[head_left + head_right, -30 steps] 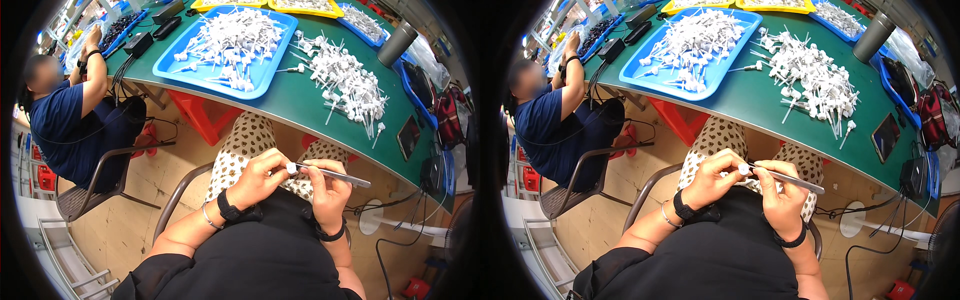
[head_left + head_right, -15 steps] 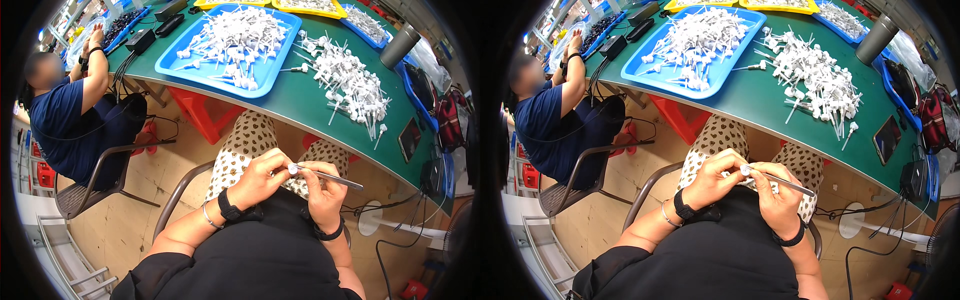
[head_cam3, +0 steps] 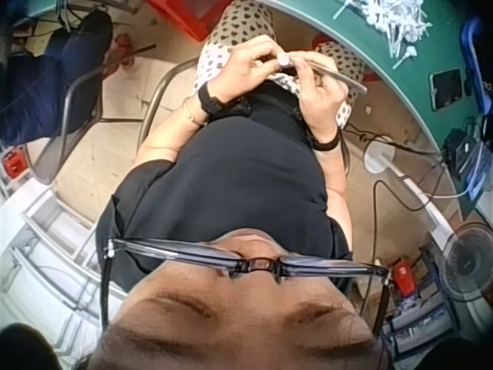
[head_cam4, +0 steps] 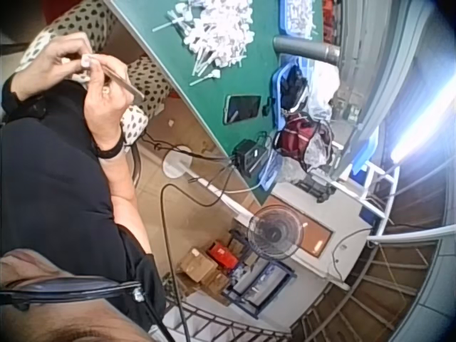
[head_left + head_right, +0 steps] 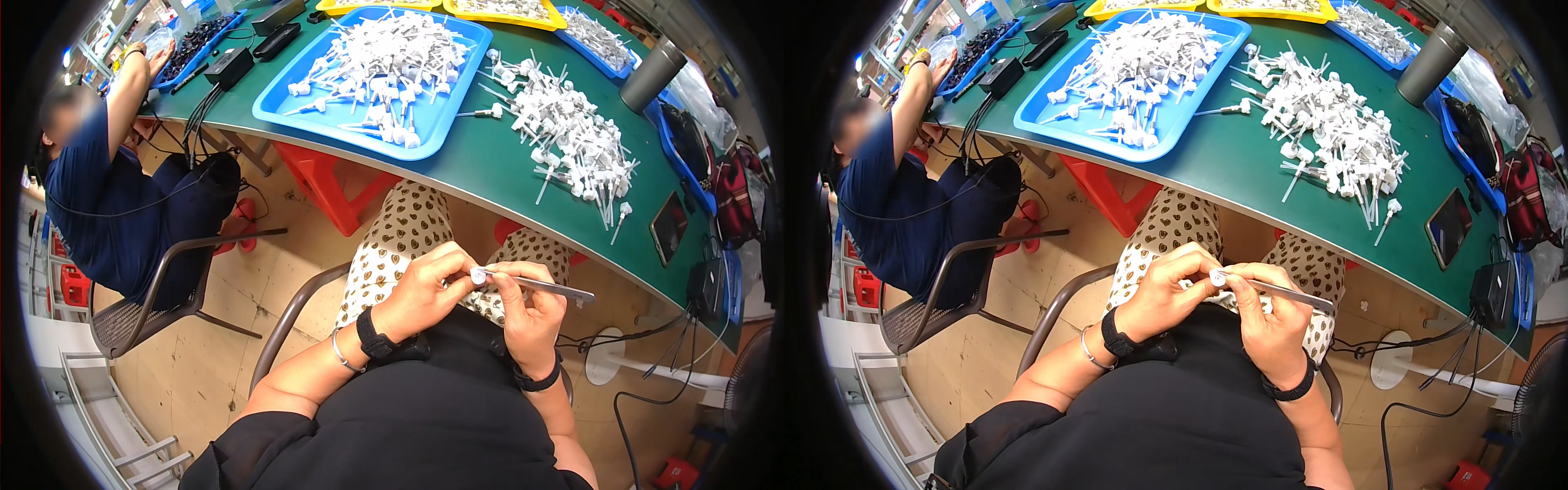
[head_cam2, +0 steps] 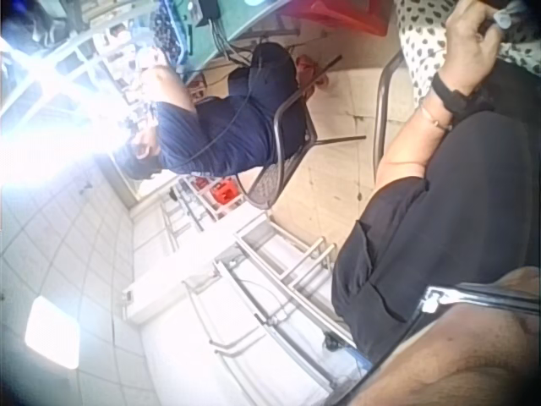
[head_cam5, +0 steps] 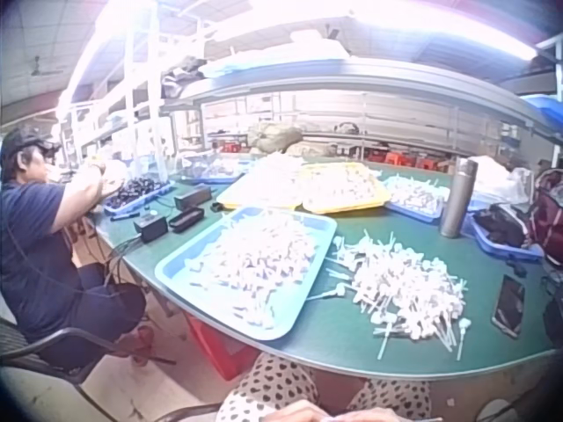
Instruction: The person sits at a green workbench and repeatedly picks up small white plastic components from a blue tray. Using tweezers, they manipulate each component and place it back onto the table or tray. The process is repetitive and focused on individual handling of the parts.
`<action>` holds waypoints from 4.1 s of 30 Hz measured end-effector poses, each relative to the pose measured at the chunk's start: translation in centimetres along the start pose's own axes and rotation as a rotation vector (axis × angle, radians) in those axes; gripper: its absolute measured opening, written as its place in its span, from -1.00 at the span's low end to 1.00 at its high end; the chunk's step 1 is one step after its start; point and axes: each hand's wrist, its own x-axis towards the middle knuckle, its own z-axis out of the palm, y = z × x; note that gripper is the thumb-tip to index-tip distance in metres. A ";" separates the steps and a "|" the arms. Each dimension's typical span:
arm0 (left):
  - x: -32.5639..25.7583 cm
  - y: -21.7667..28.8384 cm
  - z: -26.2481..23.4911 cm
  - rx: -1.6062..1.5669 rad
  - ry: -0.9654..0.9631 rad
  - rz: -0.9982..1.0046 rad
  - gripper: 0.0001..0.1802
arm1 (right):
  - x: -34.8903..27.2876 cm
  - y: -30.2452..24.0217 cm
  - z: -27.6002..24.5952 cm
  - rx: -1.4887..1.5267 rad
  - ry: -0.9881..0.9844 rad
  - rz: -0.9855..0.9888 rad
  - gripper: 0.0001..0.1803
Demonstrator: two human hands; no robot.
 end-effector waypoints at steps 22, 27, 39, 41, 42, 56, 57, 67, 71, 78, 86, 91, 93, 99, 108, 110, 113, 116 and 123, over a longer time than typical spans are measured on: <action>0.1 -0.3 0.1 0.006 -0.017 0.039 -0.90 | 0.2 -0.2 0.1 0.046 0.004 0.064 -0.96; 0.0 -0.3 -0.2 0.071 -0.042 0.039 -0.92 | 0.4 0.1 0.4 -0.013 0.011 -0.010 -0.94; 0.0 -0.2 -0.3 -0.004 -0.020 -0.026 -0.94 | 0.0 0.2 0.5 0.050 0.058 0.029 -0.92; 0.0 -0.2 -0.4 -0.003 -0.021 -0.029 -0.94 | 0.0 0.1 0.6 0.028 0.059 0.006 -0.91; 0.0 -0.2 -0.4 -0.002 -0.021 -0.032 -0.94 | 0.0 0.1 0.6 0.018 0.059 -0.005 -0.91; 0.0 -0.2 -0.4 0.024 -0.009 -0.001 -0.92 | 0.2 -0.1 0.3 0.001 -0.027 -0.049 -0.91; 0.0 -0.3 -0.4 0.028 -0.008 0.004 -0.92 | 0.2 -0.1 0.3 -0.001 -0.029 -0.044 -0.91; 0.0 -0.4 -0.4 0.057 -0.044 0.056 -0.93 | 0.6 -0.3 0.4 -0.052 -0.012 -0.080 -0.95; -0.2 -0.4 -0.4 0.086 -0.065 0.045 -0.93 | 0.8 -0.3 0.1 -0.115 -0.053 -0.105 -0.97; -0.3 -0.6 -0.7 0.143 -0.107 0.045 -0.93 | 0.8 -0.8 -0.4 -0.218 -0.168 -0.037 -0.96; 0.1 0.0 -1.2 -0.132 -0.097 -0.120 -0.92 | 0.1 0.4 0.0 0.126 0.053 0.037 -0.87; -0.1 -0.4 -1.3 -0.239 -0.089 -0.171 -0.90 | 0.0 0.4 0.0 0.212 0.084 0.107 -0.88; 0.0 -0.2 -1.2 -0.254 -0.076 -0.181 -0.90 | -0.1 0.4 0.1 0.221 0.088 0.107 -0.88; -0.1 -0.3 -1.1 -0.261 -0.059 -0.206 -0.91 | -0.2 0.5 0.3 0.231 0.082 0.102 -0.88; 1.1 2.1 -2.3 -0.063 0.028 0.004 -0.93 | 0.1 0.3 -0.1 0.312 0.176 0.052 -0.85; 3.9 3.6 -4.4 0.143 0.137 0.298 -0.94 | 0.1 0.2 -0.5 0.311 0.220 0.042 -0.85; 9.0 6.0 -8.4 0.309 0.468 0.448 -0.93 | 0.0 0.2 -0.8 0.287 0.210 0.028 -0.84; 13.4 4.8 -14.6 1.096 0.662 0.485 -0.53 | 0.2 -0.3 -0.5 0.264 0.183 0.018 -0.84; 17.9 4.7 -6.1 1.333 0.064 0.572 -0.88 | -0.1 0.2 -1.5 0.245 0.207 0.013 -0.85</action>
